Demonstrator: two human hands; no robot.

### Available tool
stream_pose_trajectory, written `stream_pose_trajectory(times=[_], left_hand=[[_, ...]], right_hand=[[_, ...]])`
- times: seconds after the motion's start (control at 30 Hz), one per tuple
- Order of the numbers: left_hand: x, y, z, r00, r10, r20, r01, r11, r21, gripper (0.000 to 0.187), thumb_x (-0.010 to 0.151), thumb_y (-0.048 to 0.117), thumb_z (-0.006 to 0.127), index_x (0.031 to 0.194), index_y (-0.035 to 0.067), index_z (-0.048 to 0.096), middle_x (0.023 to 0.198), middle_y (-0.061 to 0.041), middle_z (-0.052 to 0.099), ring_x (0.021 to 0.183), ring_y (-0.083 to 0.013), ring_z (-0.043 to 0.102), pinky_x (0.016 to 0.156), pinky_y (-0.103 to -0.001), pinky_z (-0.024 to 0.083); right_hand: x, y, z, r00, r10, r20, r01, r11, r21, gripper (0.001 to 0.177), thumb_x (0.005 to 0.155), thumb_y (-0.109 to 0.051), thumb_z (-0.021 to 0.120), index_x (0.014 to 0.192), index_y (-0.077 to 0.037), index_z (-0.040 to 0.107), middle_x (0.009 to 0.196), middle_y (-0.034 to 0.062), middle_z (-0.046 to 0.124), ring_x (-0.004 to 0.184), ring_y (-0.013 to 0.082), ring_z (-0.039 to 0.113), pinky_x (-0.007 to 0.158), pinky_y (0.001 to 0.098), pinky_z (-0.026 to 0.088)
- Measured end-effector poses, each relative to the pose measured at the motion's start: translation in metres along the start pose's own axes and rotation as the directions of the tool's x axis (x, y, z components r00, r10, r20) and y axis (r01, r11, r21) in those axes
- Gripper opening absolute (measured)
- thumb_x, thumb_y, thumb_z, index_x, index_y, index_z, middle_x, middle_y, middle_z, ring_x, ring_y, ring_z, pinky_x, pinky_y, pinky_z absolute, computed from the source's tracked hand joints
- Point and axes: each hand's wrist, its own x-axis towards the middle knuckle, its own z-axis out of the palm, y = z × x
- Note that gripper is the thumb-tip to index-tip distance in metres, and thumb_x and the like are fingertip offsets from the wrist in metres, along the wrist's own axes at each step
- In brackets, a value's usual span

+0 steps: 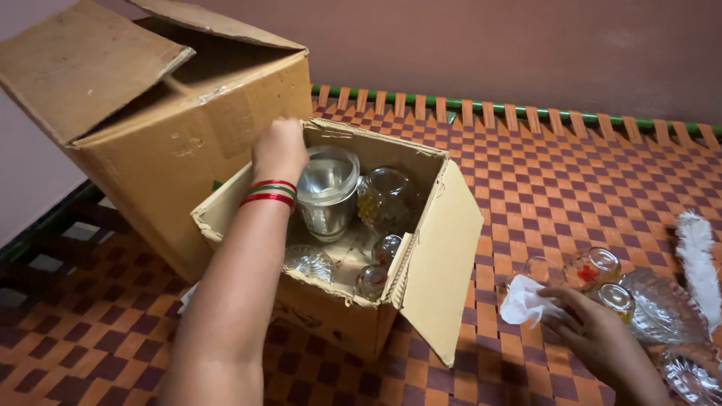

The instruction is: The person packs various glass items, including small glasses, a metal container, and a decorative bowl, into a cardboard box. They place the items carefully, add newspaper for cushioning, and close the box flaps.

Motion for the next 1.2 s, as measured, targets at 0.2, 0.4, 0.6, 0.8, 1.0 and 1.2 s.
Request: stream_pose_trajectory(times=[0.2, 0.4, 0.6, 0.8, 1.0, 1.2], left_hand=[[-0.011, 0.016, -0.043, 0.961, -0.138, 0.238, 0.149, 0.988, -0.029, 0.035, 0.083, 0.024, 0.081, 0.110, 0.004, 0.074, 0.114, -0.021, 0.071, 0.103, -0.0394, 0.070, 0.086, -0.048, 0.058], [-0.050, 0.081, -0.137, 0.986, 0.039, 0.161, -0.003, 0.975, -0.222, 0.049, 0.083, 0.045, 0.081, 0.117, 0.012, 0.072, 0.107, -0.016, 0.075, 0.097, -0.0333, 0.072, 0.083, -0.047, 0.057], [-0.191, 0.182, -0.174, 0.960, 0.272, -0.062, -0.207, 0.545, -0.812, 0.044, 0.081, 0.041, 0.078, 0.113, 0.012, 0.073, 0.094, -0.007, 0.078, 0.079, -0.0218, 0.078, 0.069, -0.034, 0.060], [-0.268, 0.260, -0.115, 0.889, 0.425, 0.171, 0.053, 0.275, -0.960, 0.032, 0.083, 0.031, 0.075, 0.107, 0.010, 0.073, 0.096, -0.009, 0.076, 0.086, -0.0249, 0.076, 0.075, -0.035, 0.060], [-0.287, 0.295, 0.008, 0.950, 0.271, -0.153, -0.257, 0.407, -0.876, 0.032, 0.079, 0.031, 0.082, 0.099, 0.006, 0.075, 0.111, -0.020, 0.072, 0.105, -0.0399, 0.064, 0.089, -0.046, 0.050], [-0.295, 0.291, 0.061, 0.879, 0.333, 0.340, 0.065, 0.624, -0.779, 0.034, 0.086, 0.037, 0.074, 0.107, 0.011, 0.074, 0.114, -0.014, 0.073, 0.109, -0.0341, 0.067, 0.094, -0.049, 0.050]], right_hand=[[0.002, 0.005, 0.000, 1.000, 0.015, -0.016, -0.016, 0.996, -0.089, 0.038, 0.095, -0.009, 0.071, 0.132, -0.012, 0.064, 0.128, 0.0124, 0.072, 0.121, 0.0184, 0.071, 0.100, 0.0348, 0.061], [-0.002, 0.002, 0.001, 0.999, -0.050, 0.020, 0.049, 0.999, 0.019, 0.039, 0.091, -0.004, 0.071, 0.129, -0.011, 0.065, 0.126, 0.0092, 0.071, 0.123, 0.0160, 0.066, 0.101, 0.0320, 0.058], [-0.017, -0.006, 0.002, 0.961, -0.268, -0.073, 0.254, 0.955, -0.153, 0.033, 0.089, -0.008, 0.075, 0.121, -0.007, 0.068, 0.108, 0.0074, 0.078, 0.098, 0.0178, 0.075, 0.086, 0.0320, 0.062], [-0.016, 0.002, 0.012, 0.942, -0.333, 0.034, 0.323, 0.932, 0.162, 0.031, 0.082, 0.001, 0.072, 0.113, 0.000, 0.071, 0.103, 0.0160, 0.077, 0.092, 0.0227, 0.070, 0.076, 0.0367, 0.059], [-0.010, -0.005, 0.014, 0.918, -0.391, 0.061, 0.396, 0.905, -0.156, 0.026, 0.082, -0.005, 0.071, 0.108, -0.002, 0.072, 0.104, 0.0126, 0.076, 0.094, 0.0232, 0.075, 0.085, 0.0334, 0.059], [-0.004, 0.001, -0.004, 0.904, -0.385, -0.188, 0.392, 0.920, -0.001, 0.031, 0.082, -0.015, 0.075, 0.113, -0.008, 0.075, 0.108, 0.0102, 0.076, 0.098, 0.0246, 0.075, 0.086, 0.0345, 0.063]])
